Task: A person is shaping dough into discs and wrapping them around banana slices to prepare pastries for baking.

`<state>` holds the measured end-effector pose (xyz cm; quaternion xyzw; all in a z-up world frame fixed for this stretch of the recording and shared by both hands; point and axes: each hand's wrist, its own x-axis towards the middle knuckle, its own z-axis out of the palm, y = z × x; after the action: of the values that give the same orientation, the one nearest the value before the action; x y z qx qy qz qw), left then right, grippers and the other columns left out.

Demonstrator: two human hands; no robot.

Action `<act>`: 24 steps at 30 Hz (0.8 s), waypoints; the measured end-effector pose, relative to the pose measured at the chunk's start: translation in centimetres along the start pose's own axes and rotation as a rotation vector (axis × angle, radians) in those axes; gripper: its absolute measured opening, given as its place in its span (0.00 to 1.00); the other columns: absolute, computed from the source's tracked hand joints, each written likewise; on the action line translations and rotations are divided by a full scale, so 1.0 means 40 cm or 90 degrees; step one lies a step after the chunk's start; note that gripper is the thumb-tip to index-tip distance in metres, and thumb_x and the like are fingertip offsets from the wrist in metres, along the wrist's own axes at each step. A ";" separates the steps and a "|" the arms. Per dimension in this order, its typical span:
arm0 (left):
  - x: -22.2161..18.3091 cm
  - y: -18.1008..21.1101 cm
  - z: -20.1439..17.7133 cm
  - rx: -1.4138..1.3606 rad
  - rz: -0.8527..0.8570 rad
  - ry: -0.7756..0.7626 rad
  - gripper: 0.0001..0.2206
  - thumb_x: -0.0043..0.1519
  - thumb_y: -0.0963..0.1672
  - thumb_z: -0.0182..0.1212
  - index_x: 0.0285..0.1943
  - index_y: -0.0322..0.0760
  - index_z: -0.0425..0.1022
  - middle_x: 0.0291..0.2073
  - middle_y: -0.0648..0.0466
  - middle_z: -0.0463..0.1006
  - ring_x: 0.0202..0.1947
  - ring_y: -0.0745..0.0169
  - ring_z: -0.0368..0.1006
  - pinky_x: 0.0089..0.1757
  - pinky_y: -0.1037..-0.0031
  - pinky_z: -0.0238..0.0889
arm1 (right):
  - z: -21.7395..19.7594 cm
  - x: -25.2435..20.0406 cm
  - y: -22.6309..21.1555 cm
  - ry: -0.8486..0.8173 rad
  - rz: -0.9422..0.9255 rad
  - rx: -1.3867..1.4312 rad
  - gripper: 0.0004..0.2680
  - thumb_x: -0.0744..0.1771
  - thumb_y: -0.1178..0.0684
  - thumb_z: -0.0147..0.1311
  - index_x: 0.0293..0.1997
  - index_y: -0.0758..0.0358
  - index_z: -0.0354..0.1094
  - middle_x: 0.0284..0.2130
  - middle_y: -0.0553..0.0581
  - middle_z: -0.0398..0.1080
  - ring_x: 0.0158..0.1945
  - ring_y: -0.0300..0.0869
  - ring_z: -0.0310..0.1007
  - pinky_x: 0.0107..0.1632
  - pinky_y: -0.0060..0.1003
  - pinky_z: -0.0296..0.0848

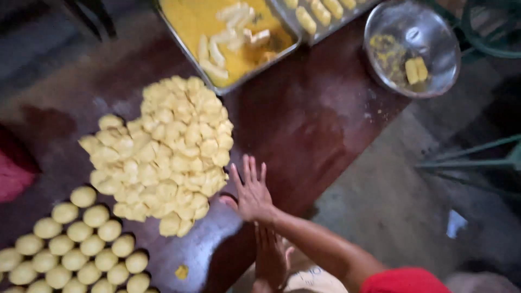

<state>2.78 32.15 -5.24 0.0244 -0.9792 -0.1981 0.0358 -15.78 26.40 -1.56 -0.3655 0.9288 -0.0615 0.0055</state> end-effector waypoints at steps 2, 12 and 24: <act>-0.022 -0.020 0.014 -0.018 0.017 -0.026 0.55 0.55 0.60 0.79 0.81 0.19 0.56 0.76 0.23 0.59 0.78 0.14 0.51 0.76 0.36 0.39 | 0.012 0.005 -0.018 -0.016 0.014 0.012 0.40 0.71 0.17 0.31 0.87 0.63 0.41 0.83 0.84 0.31 0.86 0.74 0.28 0.78 0.80 0.32; 0.143 -0.238 -0.114 -0.435 -0.189 0.159 0.12 0.61 0.38 0.55 0.50 0.40 0.80 0.44 0.39 0.78 0.49 0.34 0.74 0.54 0.52 0.67 | -0.111 0.028 0.093 -0.136 -0.019 0.293 0.22 0.76 0.33 0.36 0.75 0.50 0.64 0.75 0.71 0.59 0.79 0.59 0.58 0.68 0.66 0.59; 0.218 -0.224 -0.207 -0.210 -0.214 0.039 0.12 0.60 0.43 0.69 0.49 0.53 0.74 0.48 0.59 0.74 0.50 0.48 0.75 0.54 0.49 0.63 | -0.023 -0.141 0.197 -0.107 0.067 0.285 0.16 0.65 0.37 0.69 0.46 0.52 0.67 0.43 0.60 0.66 0.43 0.59 0.72 0.49 0.61 0.69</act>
<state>-4.95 20.16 -0.59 0.1872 -0.9141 -0.3580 0.0354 -17.03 36.06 -1.77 -0.3103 0.9060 -0.2346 0.1671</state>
